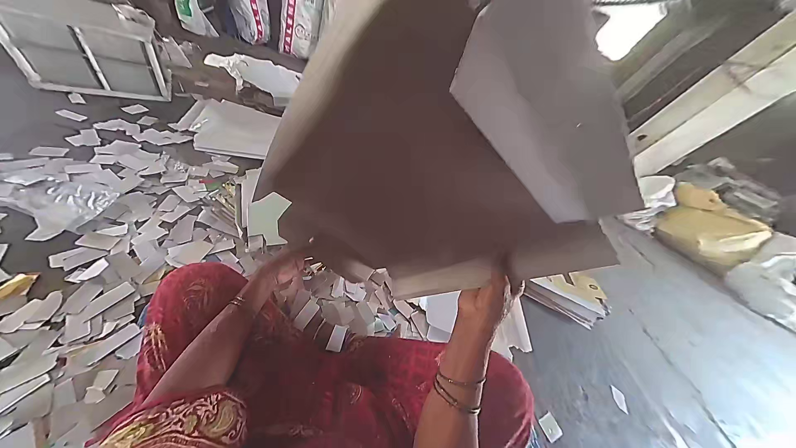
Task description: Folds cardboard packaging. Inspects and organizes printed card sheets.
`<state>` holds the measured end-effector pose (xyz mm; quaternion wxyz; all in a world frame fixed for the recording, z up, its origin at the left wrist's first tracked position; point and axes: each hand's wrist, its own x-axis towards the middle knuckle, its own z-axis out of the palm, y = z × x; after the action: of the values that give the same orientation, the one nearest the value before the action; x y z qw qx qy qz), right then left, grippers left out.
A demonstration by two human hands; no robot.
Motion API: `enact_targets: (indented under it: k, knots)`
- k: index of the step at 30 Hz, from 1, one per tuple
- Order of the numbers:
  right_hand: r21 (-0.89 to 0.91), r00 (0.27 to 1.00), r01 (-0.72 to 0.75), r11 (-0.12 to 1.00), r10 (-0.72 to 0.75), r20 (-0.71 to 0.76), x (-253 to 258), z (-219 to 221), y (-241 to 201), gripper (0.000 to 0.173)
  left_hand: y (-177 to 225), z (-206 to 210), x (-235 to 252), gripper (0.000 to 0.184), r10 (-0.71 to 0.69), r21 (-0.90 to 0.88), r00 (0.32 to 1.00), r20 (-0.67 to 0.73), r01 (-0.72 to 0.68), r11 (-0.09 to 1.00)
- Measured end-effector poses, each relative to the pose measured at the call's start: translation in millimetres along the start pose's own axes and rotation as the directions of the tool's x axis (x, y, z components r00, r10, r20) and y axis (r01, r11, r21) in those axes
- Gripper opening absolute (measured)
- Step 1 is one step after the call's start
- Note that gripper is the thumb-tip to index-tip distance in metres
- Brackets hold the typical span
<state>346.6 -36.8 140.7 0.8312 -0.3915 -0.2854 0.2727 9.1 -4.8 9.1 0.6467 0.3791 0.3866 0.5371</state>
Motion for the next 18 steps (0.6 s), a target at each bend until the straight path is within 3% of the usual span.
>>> enact_targets:
  k: [5, 6, 11, 16, 18]
  knots:
    - [-0.029, 0.996, -0.086, 0.996, 0.086, 0.001, 6, -4, -10, 0.031, 5, 4, -7, 0.016, 0.021, -0.121, 0.998, -0.056, -0.028, 0.992]
    - [-0.053, 0.990, -0.120, 0.991, 0.124, 0.063, 7, -9, -15, 0.036, 6, 5, -7, 0.014, 0.023, -0.133, 0.997, -0.067, -0.032, 0.991]
    - [-0.003, 0.942, -0.272, 0.962, 0.266, 0.206, 20, -27, 1, 0.029, 7, 1, -8, 0.027, 0.032, -0.134, 0.996, -0.079, -0.042, 0.990]
    - [-0.014, 0.946, -0.275, 0.961, 0.273, 0.174, 17, -23, 3, 0.027, 9, -9, -12, 0.030, 0.048, -0.212, 0.998, 0.029, -0.041, 0.976]
    - [-0.037, 0.959, -0.241, 0.970, 0.244, 0.147, 17, -24, 5, 0.029, 13, -1, -14, 0.027, 0.014, -0.178, 0.999, -0.042, -0.021, 0.984]
